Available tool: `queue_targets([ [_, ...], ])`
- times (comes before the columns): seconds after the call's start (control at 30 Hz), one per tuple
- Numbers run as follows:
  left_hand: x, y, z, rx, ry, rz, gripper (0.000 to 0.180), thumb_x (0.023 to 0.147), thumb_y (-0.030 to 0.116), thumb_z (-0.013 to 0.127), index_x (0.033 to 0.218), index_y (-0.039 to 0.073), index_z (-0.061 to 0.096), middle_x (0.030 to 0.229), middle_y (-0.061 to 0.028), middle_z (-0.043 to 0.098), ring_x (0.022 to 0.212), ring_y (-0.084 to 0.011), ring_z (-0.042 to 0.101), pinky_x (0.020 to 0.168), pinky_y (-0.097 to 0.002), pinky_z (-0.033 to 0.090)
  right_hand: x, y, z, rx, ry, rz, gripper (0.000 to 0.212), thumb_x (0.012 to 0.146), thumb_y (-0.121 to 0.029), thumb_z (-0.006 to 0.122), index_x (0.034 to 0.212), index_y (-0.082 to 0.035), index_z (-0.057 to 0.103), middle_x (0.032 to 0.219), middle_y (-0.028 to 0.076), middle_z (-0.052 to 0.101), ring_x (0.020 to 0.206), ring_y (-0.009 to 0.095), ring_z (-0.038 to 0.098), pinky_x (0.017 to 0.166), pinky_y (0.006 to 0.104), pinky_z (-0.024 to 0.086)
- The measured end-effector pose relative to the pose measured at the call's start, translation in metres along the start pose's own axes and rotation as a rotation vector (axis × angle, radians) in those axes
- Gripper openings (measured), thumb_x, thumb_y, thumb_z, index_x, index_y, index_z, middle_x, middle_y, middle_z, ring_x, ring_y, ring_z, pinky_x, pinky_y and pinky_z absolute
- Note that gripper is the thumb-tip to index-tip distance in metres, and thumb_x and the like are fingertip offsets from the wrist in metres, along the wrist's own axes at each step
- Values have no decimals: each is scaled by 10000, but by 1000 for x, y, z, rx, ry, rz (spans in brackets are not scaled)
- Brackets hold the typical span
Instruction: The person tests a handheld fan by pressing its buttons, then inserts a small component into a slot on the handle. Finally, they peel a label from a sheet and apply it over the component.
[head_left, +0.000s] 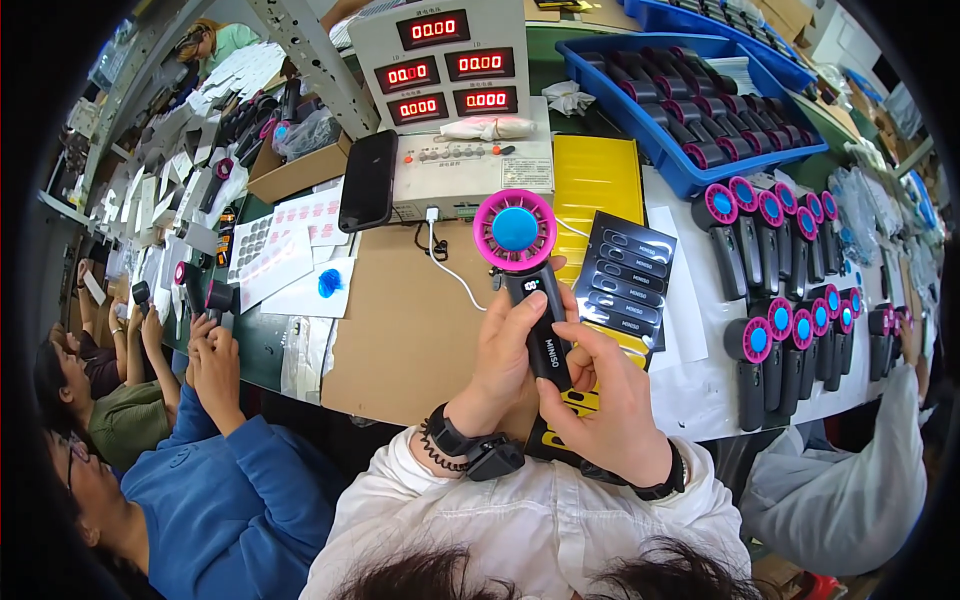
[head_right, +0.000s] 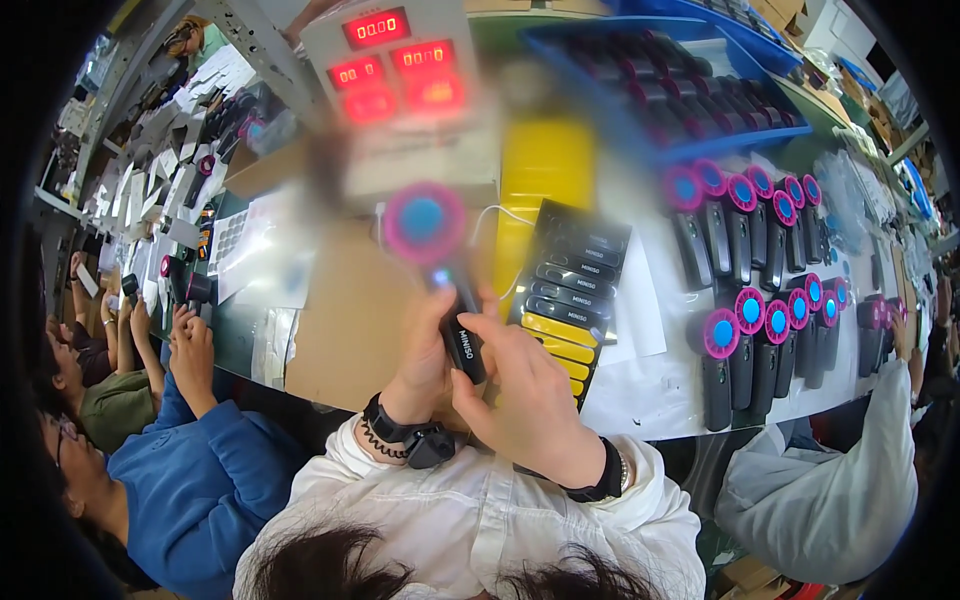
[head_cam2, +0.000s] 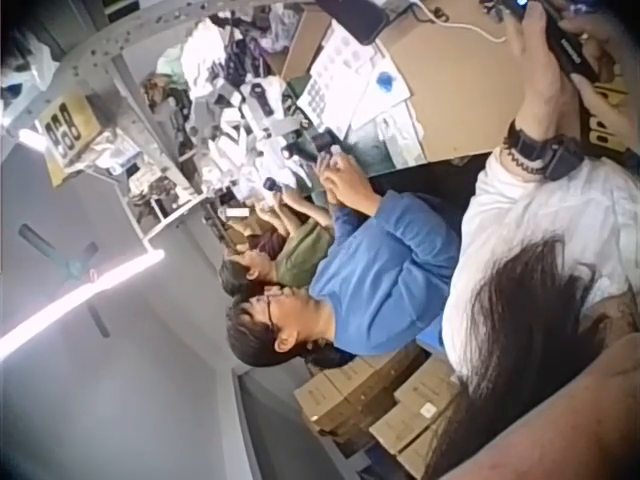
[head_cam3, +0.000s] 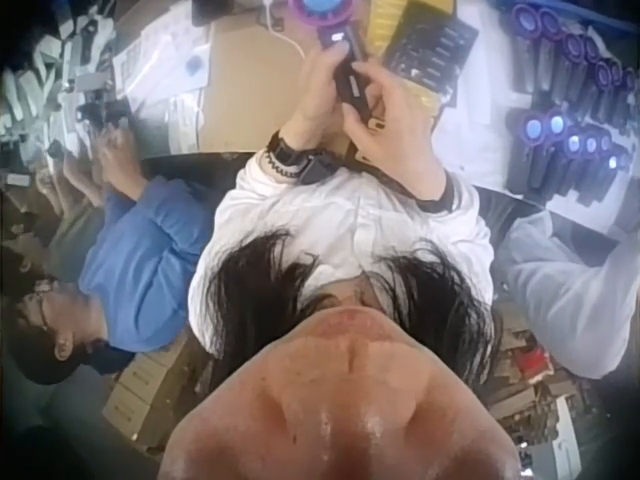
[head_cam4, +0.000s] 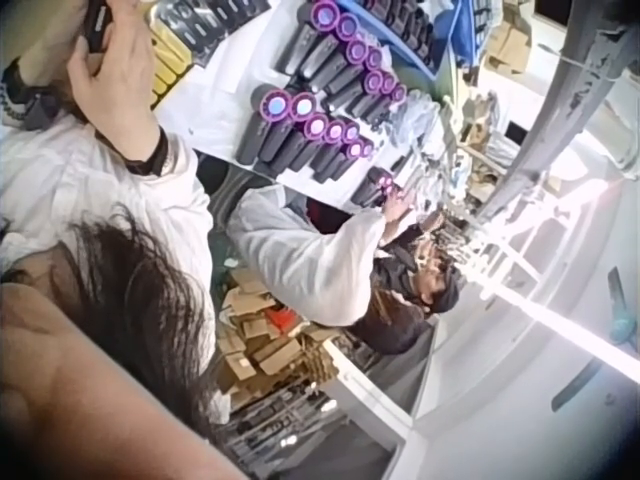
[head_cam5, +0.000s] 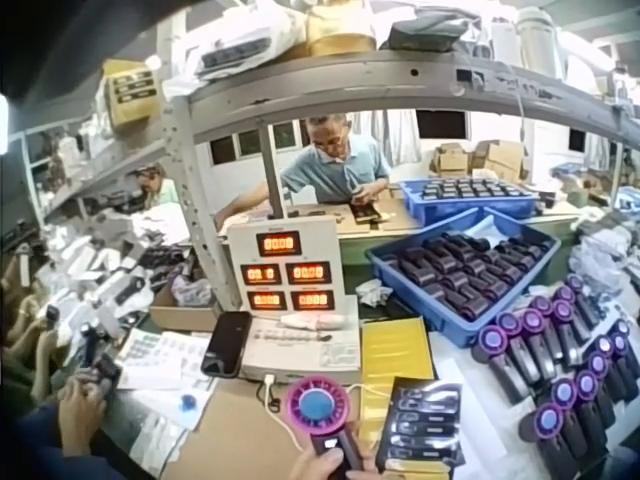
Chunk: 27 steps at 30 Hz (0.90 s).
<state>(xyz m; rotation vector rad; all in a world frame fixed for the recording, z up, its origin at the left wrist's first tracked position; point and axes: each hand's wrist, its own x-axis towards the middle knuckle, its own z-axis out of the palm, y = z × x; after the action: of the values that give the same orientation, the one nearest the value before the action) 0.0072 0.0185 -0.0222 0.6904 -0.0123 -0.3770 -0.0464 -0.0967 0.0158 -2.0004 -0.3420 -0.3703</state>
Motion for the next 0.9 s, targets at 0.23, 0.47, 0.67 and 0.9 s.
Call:
queue_targets([
  [0.23,-1,2,5,96,31,77,401,911,202,462,1247,-7,400,930,-113,549,828,-142,539,739,-256,453,1,0,1,-2,-6,-1,496,670,10,691,1120,-7,482,646,23,455,535,112,442,488,230,372],
  [0.47,-1,2,-2,-86,5,-26,392,901,157,455,1255,2,395,963,-113,546,864,-146,543,759,-259,454,1,0,0,-11,1,25,499,671,6,694,1122,-5,482,647,21,453,536,109,433,487,229,366],
  [0.67,-4,7,5,121,-29,67,419,881,93,469,1277,8,366,998,-109,538,882,-142,543,776,-264,455,3,-2,-1,-18,14,19,491,668,6,695,1113,-7,488,648,20,453,535,104,427,481,225,357],
  [0.9,-4,9,6,148,-33,46,442,872,51,472,1294,14,344,1014,-104,532,896,-133,540,787,-267,456,3,-2,-1,-15,20,19,484,664,6,696,1104,-11,496,650,16,454,532,99,423,477,222,350],
])
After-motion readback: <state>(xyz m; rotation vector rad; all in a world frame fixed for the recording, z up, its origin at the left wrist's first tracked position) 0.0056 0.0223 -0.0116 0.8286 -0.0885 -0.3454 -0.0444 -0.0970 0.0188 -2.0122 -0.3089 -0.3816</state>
